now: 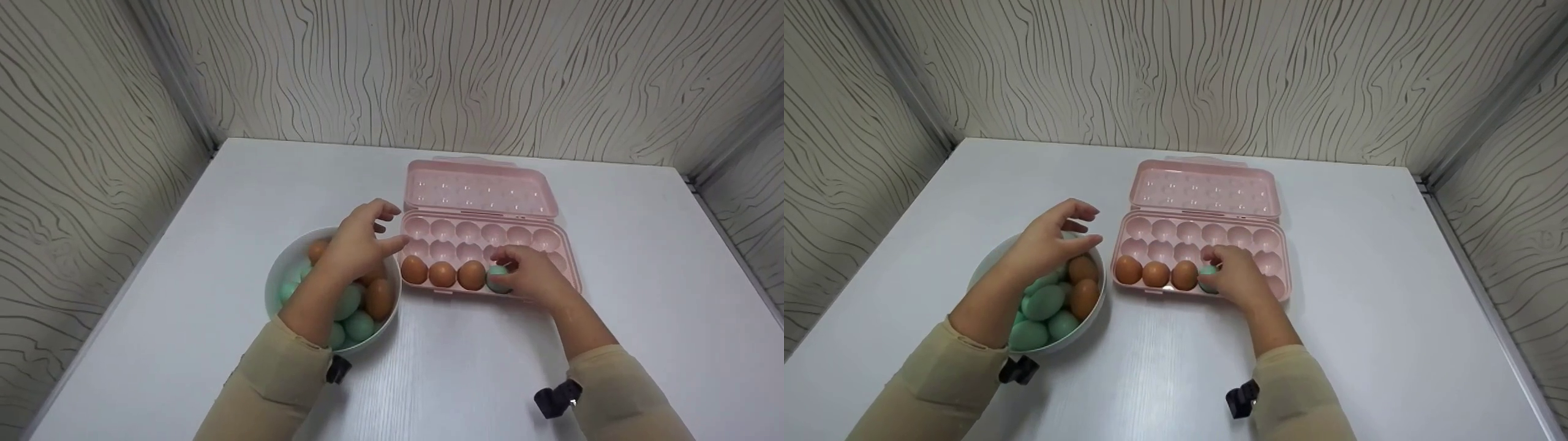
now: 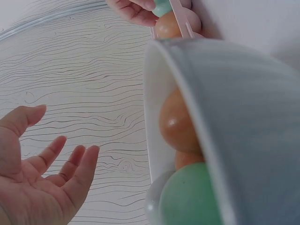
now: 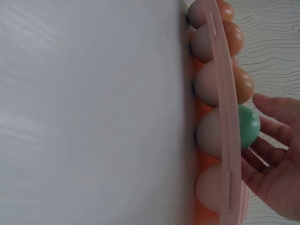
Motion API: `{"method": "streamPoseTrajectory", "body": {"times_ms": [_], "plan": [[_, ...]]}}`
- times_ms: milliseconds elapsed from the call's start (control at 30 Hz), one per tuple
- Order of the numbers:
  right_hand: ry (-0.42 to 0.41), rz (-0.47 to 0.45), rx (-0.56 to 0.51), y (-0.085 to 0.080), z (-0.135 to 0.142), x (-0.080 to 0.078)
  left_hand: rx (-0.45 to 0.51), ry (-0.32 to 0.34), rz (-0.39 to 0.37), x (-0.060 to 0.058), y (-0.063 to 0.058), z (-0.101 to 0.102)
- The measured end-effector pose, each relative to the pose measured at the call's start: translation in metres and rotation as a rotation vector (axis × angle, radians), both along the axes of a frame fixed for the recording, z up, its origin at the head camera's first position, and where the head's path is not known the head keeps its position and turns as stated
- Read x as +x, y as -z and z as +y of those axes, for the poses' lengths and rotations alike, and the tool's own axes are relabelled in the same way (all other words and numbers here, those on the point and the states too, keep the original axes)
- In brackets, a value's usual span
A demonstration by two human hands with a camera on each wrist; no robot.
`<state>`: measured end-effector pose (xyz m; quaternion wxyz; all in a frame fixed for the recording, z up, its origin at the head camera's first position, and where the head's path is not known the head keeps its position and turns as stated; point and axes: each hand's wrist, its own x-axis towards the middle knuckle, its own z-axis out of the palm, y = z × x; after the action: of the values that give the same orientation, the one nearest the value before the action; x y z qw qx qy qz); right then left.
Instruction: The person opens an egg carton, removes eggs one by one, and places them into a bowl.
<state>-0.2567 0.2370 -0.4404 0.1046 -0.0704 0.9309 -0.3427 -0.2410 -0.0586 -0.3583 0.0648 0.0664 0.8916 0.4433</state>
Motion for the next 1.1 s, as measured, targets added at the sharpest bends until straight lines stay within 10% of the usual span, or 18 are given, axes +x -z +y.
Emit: {"method": "streamPoseTrajectory", "body": {"times_ms": [433,1100], "plan": [[-0.120,0.203,0.084,0.006,-0.007,0.003,0.021,-0.024,-0.027,0.001,0.003,-0.001],[-0.002,0.073,0.116,-0.005,-0.001,0.001,0.032,-0.021,-0.089,0.001,0.007,0.002]]}}
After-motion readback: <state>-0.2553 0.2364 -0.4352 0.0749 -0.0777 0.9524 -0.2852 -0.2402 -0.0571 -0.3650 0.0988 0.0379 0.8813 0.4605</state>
